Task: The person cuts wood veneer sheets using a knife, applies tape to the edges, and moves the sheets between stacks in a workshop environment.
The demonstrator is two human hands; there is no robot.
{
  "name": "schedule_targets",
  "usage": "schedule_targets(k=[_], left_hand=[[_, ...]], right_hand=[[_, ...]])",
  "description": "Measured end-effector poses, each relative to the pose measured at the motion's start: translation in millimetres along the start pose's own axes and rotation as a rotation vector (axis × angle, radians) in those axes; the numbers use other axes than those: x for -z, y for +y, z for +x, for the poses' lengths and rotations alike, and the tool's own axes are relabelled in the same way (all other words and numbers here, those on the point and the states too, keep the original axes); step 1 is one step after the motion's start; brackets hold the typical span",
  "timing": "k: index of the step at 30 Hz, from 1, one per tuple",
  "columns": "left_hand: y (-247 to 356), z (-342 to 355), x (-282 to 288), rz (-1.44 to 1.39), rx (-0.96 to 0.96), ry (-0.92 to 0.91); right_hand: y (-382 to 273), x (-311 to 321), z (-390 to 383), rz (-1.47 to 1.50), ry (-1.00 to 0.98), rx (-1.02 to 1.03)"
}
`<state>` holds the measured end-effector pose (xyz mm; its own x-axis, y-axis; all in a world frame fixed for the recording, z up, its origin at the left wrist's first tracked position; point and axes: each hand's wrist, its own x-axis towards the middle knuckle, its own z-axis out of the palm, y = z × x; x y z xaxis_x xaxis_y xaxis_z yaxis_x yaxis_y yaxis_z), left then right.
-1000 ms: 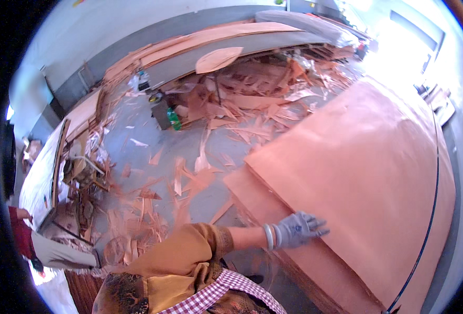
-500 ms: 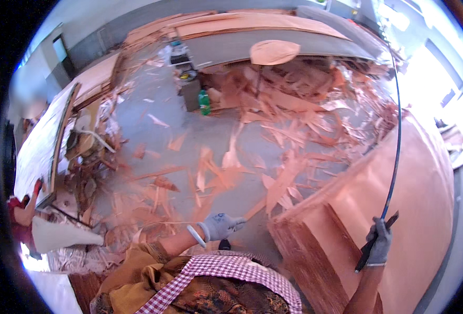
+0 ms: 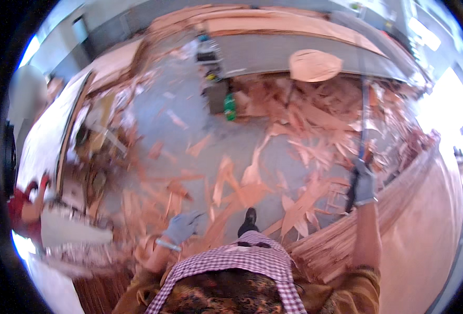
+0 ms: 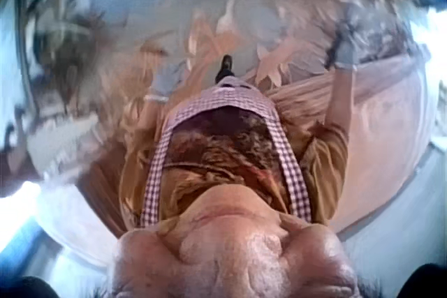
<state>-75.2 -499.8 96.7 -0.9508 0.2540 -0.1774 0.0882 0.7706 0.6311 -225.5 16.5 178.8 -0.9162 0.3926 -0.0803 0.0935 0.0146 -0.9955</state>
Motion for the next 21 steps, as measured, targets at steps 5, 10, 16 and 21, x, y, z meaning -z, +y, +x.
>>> schedule_targets(k=[5,10,16,21], left_hand=[[-10,70,16,-0.464,0.461,-0.146],[-53,122,10,-0.586,0.173,-0.045],[-88,210,52,-1.003,0.157,-0.014],[-80,324,108,-1.325,0.338,-0.184]], right_hand=[[-14,-65,97,0.204,-0.038,-0.107],[2,-151,177,0.214,-0.005,-0.135],[36,-302,225,0.457,-0.04,-0.239],[72,-403,215,0.378,-0.161,-0.311]])
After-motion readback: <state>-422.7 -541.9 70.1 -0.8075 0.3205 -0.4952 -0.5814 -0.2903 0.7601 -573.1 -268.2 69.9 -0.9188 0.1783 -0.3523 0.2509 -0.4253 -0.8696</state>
